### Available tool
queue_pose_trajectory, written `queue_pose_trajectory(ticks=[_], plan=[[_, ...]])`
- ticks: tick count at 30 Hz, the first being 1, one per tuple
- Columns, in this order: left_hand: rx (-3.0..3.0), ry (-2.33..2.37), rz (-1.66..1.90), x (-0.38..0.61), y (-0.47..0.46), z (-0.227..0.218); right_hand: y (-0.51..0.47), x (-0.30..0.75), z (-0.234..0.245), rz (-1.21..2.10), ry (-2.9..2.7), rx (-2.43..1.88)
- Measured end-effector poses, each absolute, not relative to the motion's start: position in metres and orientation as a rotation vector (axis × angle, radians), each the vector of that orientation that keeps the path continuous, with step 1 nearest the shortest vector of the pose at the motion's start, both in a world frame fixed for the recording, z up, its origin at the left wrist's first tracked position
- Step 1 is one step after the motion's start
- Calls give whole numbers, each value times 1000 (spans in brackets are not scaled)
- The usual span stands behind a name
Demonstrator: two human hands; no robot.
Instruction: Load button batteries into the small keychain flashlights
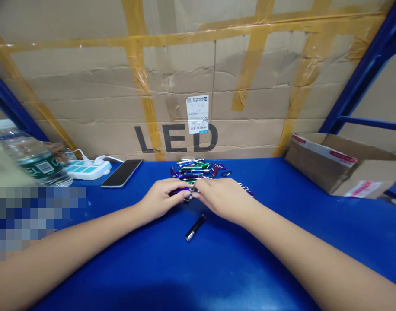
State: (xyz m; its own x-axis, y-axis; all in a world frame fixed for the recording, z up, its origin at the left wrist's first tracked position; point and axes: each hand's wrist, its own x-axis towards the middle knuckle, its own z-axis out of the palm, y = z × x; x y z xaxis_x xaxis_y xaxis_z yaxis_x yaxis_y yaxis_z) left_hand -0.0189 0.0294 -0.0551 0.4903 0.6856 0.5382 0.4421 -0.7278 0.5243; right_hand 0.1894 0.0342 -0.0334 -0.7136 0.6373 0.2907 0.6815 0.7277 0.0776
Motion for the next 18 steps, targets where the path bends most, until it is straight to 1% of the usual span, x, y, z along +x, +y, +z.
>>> queue_pose_trajectory(ticks=[3, 5, 7, 10, 11, 12, 13, 16, 18], plan=[[2423, 925, 1052, -20, 29, -57, 37, 192, -34, -396, -2806, -903], [2484, 918, 1065, -22, 29, -59, 37, 190, -37, -284, -2772, -938], [2601, 899, 1088, -25, 29, -60, 34, 185, -42, 59, -2645, -995], [2770, 853, 1089, -27, 29, -58, 29, 179, -45, 739, -2403, -1014], [2787, 843, 1082, -27, 29, -57, 28, 178, -45, 847, -2362, -1020], [2777, 843, 1079, -27, 29, -55, 27, 178, -44, 835, -2361, -1040], [2742, 855, 1081, -25, 30, -54, 28, 179, -42, 710, -2401, -1069], [2566, 932, 1099, -21, 30, -54, 31, 185, -37, 5, -2574, -1099], [2479, 942, 1108, -20, 30, -55, 34, 189, -35, -318, -2684, -1026]])
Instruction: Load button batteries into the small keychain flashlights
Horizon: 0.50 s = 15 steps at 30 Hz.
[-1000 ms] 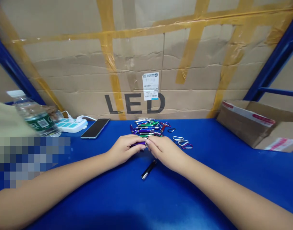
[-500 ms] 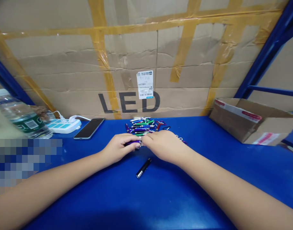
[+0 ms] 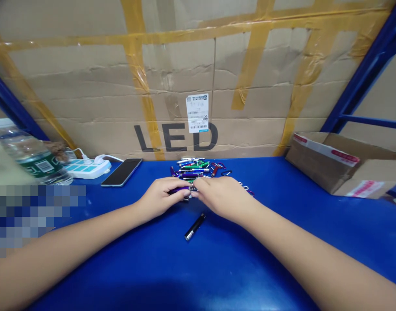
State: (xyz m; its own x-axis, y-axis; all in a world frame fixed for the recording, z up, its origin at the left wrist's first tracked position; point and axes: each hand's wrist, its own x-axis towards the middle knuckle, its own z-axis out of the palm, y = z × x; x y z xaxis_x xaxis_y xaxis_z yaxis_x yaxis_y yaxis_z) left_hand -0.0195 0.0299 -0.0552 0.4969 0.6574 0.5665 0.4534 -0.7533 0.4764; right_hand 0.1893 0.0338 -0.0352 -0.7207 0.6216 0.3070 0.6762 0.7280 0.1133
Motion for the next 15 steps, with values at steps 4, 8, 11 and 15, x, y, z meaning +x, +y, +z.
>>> queue_pose_trajectory(ticks=[4, 8, 11, 15], plan=[[2357, 928, 1075, -18, 28, -58, 38, 194, -35, -488, -2764, -852], [2104, 929, 995, -15, 25, -56, 41, 197, -34, -656, -2706, -737], [2008, 899, 974, -13, 24, -53, 42, 198, -33, -730, -2688, -707], [2064, 871, 973, -15, 25, -54, 40, 196, -35, -480, -2728, -812]])
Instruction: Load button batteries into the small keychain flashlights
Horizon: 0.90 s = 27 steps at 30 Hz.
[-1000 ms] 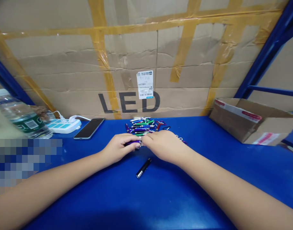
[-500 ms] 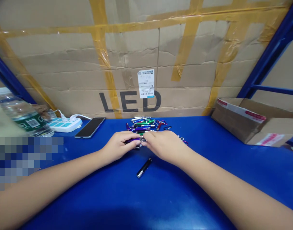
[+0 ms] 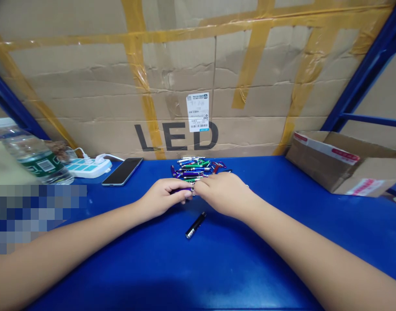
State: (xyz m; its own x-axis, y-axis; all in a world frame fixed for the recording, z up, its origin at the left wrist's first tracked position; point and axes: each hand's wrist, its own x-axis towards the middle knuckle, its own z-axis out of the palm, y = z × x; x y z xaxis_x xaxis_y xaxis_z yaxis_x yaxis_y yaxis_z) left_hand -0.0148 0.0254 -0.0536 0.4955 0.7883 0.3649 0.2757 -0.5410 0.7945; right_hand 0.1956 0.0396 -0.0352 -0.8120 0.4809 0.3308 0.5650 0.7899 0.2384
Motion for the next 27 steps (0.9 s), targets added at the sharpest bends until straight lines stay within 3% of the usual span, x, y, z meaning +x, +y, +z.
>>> queue_pose_trajectory(ticks=[7, 9, 11, 16, 19, 22, 27], plan=[[2608, 863, 1137, -22, 26, -54, 26, 179, -43, 860, -2312, -1023], [2662, 853, 1137, -22, 27, -52, 24, 177, -42, 1057, -2238, -1076], [2623, 876, 1125, -21, 27, -51, 24, 178, -40, 901, -2291, -1110], [2357, 969, 1086, -17, 26, -51, 31, 188, -33, -200, -2598, -1057], [2223, 961, 1032, -16, 26, -52, 36, 194, -30, -483, -2767, -838], [2291, 940, 1031, -18, 27, -55, 38, 194, -34, -355, -2781, -830], [2771, 825, 1176, -25, 30, -56, 32, 182, -45, 661, -2385, -988]])
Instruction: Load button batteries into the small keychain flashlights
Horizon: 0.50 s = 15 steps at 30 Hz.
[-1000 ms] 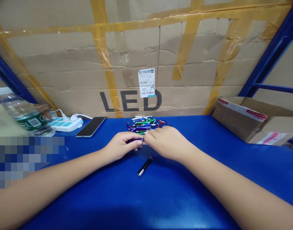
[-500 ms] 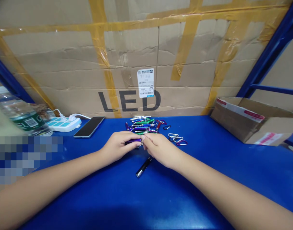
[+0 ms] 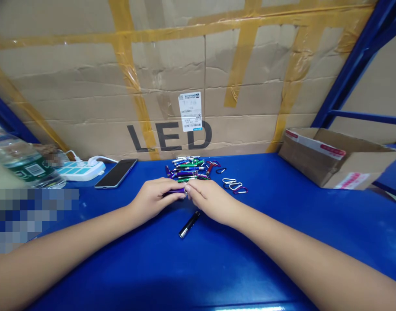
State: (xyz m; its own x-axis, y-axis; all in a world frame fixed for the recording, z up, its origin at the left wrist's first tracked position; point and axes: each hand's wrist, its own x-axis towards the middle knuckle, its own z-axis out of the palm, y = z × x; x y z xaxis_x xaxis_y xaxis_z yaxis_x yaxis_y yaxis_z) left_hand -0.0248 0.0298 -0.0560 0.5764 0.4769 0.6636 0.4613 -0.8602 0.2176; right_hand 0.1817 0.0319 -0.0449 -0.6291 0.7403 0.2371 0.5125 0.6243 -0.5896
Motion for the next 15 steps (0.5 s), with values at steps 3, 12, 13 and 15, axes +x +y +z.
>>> queue_pose_trajectory(ticks=[3, 12, 13, 15], plan=[[2942, 763, 1209, -28, 31, -55, 30, 177, -48, 1170, -2170, -1008], [2052, 1011, 954, -13, 28, -47, 38, 191, -38, -315, -2693, -1028], [1958, 1015, 939, -12, 27, -46, 39, 193, -37, -430, -2746, -961], [1880, 1020, 916, -11, 25, -47, 41, 196, -36, -553, -2804, -840]])
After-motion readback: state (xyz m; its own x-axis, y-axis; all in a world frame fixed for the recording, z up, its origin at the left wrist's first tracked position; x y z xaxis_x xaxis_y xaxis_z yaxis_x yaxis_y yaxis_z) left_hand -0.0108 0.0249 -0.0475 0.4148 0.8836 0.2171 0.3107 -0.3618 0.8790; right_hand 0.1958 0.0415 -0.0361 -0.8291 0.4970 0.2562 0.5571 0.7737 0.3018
